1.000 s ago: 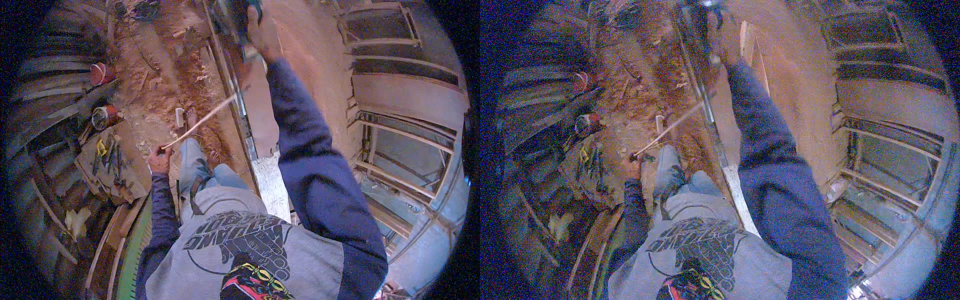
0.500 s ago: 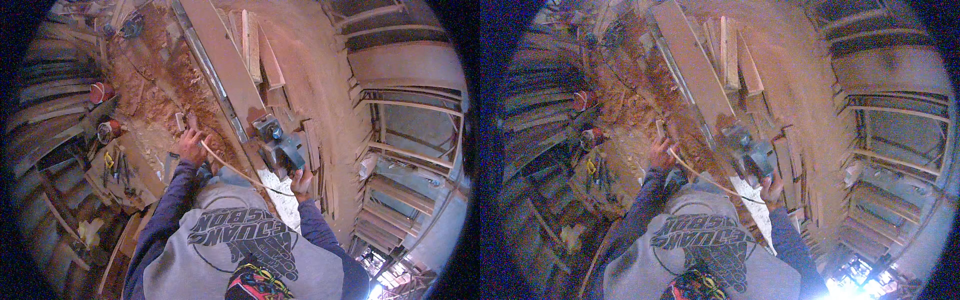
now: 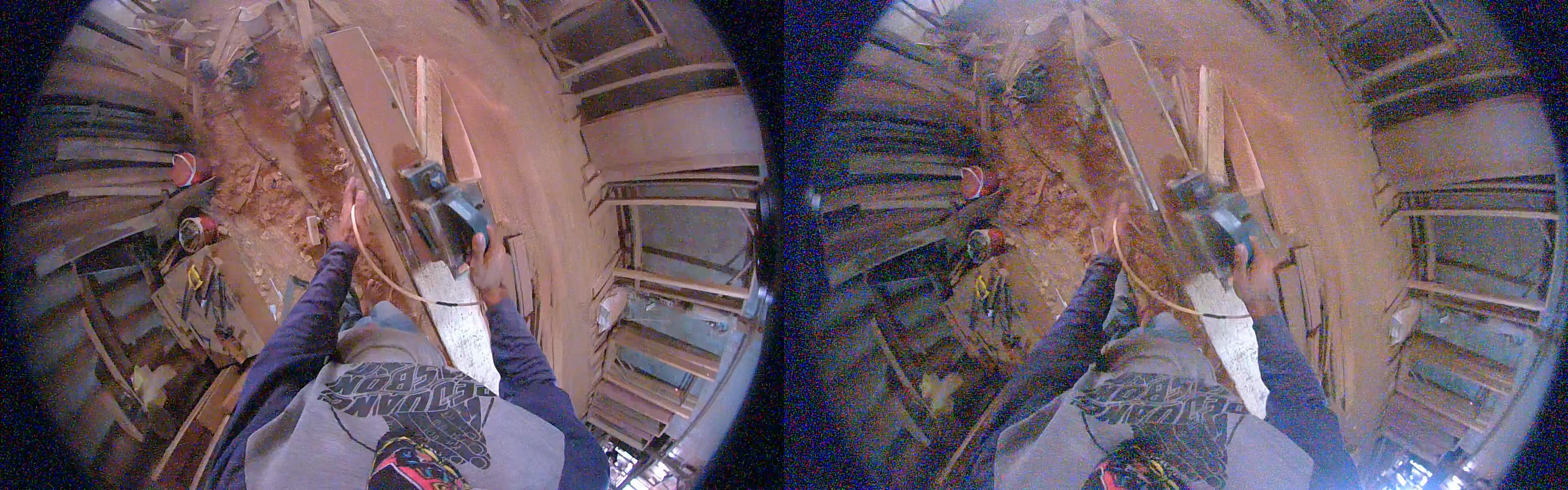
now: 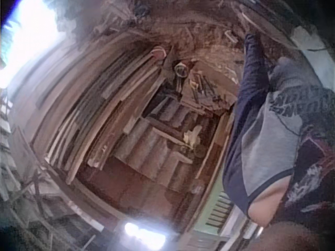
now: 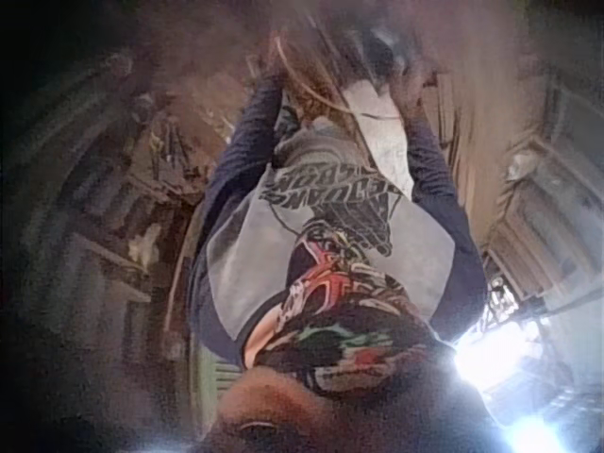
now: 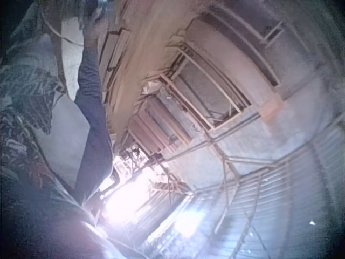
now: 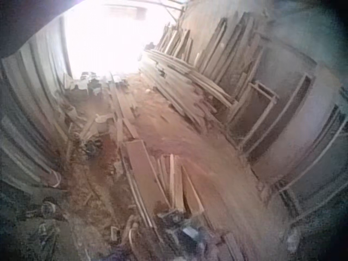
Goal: The person uses a hammer and chisel to carve and shape a wooden plank, then uses an electric planer to smooth its surface. The person repeatedly repositions the wood and adjusts the tools during the process.
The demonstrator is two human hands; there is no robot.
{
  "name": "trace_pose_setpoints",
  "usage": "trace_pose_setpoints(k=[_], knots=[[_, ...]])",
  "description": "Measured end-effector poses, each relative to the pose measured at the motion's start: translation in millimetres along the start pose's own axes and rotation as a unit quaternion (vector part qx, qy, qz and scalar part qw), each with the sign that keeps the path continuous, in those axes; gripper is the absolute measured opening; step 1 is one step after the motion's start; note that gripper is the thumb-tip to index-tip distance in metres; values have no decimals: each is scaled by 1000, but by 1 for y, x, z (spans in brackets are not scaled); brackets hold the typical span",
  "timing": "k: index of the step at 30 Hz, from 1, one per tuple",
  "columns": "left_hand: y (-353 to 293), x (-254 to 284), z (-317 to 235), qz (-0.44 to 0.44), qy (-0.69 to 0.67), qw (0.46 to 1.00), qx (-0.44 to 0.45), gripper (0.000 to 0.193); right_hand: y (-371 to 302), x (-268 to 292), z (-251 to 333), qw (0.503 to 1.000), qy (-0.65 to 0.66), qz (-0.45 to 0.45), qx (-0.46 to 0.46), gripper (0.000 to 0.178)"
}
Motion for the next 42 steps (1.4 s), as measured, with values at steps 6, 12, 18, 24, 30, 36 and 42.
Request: trace_pose_setpoints(k=[6,12,18,24,30,36,42], knots=[[-8,-29,-8,36,-118,991,53,67,75,-50,66,999,15,28,32,51],[-11,-37,-23,70,-251,957,127,72,160,-119,123,985,144,9,93,58],[-10,-37,-7,71,-265,942,192,67,263,-191,193,991,78,-4,112,60],[-10,-36,-18,89,-82,989,83,63,342,-261,258,978,165,39,122,62],[-24,-31,-12,72,-270,941,192,64,346,-261,296,967,186,-24,171,62],[-23,-10,-13,60,-313,914,252,68,258,-209,195,985,81,15,149,64],[-58,-15,-32,-21,-380,903,198,61,57,-52,22,992,88,1,86,41]])
Point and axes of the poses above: each hand's wrist, its own y-axis towards the middle knuckle, its own x-axis out of the back of the hand, z = x × y, the point moved 10 cm from there along y, towards the middle knuckle, and after that the axes turned 13 degrees about -z, right-handed, at the moved point
